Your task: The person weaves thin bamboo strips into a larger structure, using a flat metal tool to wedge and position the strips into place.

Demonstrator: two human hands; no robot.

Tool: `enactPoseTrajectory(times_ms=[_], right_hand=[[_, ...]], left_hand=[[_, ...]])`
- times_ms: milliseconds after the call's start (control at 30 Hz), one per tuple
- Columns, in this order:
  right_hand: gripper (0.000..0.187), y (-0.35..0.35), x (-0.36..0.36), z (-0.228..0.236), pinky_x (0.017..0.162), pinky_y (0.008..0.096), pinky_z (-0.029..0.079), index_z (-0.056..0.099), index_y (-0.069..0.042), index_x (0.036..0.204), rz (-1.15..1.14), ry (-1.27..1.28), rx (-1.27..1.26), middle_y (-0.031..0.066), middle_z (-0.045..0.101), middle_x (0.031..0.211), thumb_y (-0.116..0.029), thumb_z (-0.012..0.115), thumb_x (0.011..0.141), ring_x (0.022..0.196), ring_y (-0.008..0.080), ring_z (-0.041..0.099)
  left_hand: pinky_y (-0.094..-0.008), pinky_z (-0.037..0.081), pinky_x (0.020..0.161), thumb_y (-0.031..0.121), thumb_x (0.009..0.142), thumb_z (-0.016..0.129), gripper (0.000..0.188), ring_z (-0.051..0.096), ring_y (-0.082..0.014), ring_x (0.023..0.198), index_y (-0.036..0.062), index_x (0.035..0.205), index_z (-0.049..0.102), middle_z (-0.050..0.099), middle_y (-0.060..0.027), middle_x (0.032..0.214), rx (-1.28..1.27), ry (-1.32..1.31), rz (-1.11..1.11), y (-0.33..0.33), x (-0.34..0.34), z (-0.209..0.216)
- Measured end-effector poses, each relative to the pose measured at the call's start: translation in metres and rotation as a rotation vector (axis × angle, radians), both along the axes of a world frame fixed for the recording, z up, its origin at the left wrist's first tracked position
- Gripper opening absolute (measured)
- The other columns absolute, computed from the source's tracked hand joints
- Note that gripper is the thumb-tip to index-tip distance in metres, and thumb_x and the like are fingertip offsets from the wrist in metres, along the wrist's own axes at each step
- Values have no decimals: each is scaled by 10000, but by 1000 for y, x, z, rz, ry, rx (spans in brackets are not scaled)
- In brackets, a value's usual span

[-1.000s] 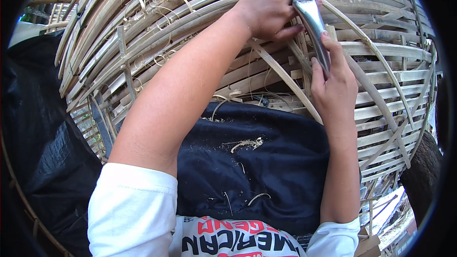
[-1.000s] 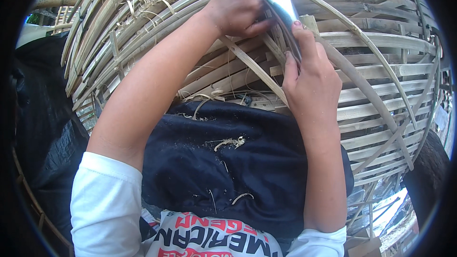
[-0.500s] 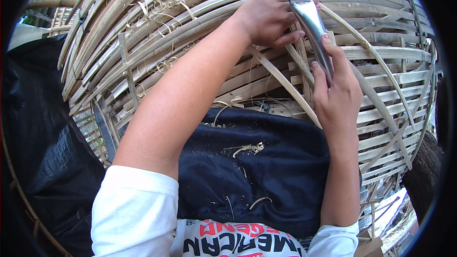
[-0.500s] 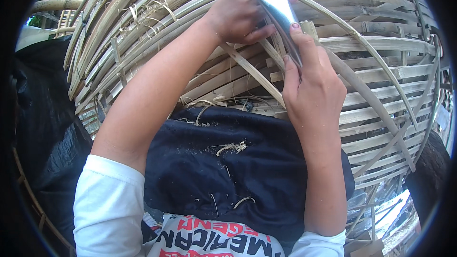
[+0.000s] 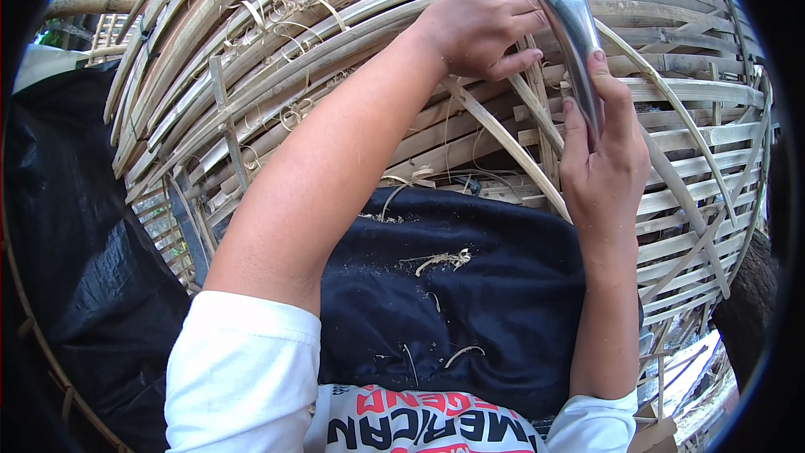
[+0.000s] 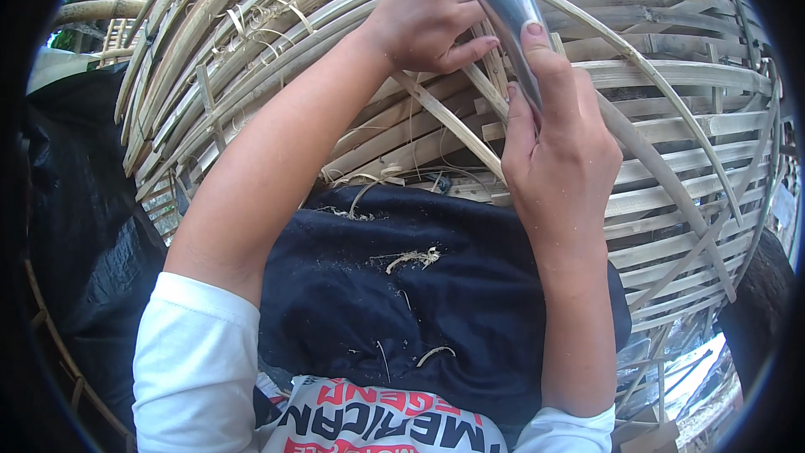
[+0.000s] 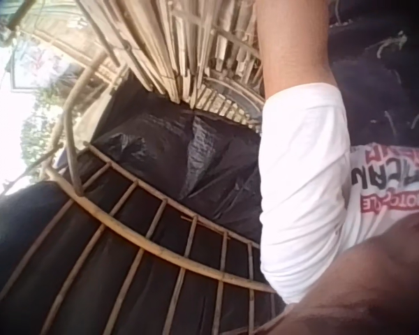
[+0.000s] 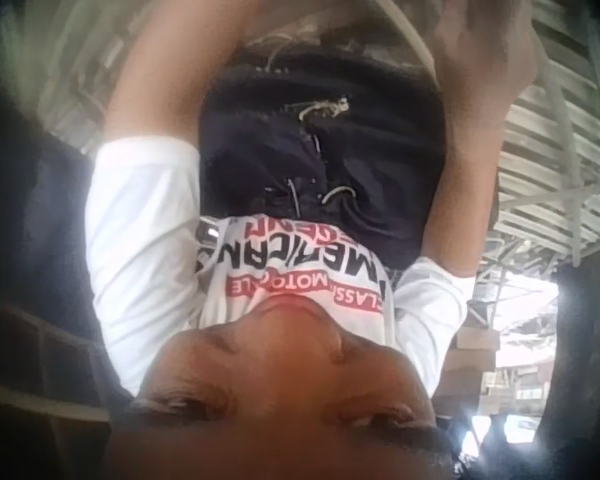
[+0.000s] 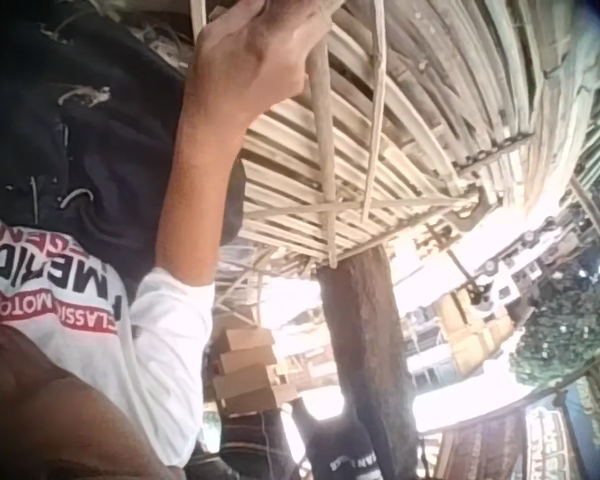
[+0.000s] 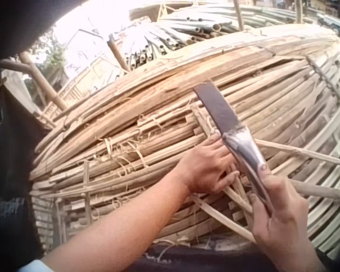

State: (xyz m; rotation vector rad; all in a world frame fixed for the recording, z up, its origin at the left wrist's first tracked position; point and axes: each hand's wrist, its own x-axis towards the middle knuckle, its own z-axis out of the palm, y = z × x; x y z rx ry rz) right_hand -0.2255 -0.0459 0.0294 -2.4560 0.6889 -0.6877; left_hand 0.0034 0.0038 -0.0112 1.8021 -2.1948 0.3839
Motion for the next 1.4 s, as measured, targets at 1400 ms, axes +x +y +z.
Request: enactPoseTrajectory(times_ms=[1400], right_hand=[[505,-10,-6,19,799,499,529,438,-107,1408,-111,-67,223,277,685,1076,-113,613,935,962,463,685]], left_hand=[[-440,276,1234,324,935,594,595,437,-263,1424,92,1474,489,485,-149,1512,-19,34,-33,4,-5,3]])
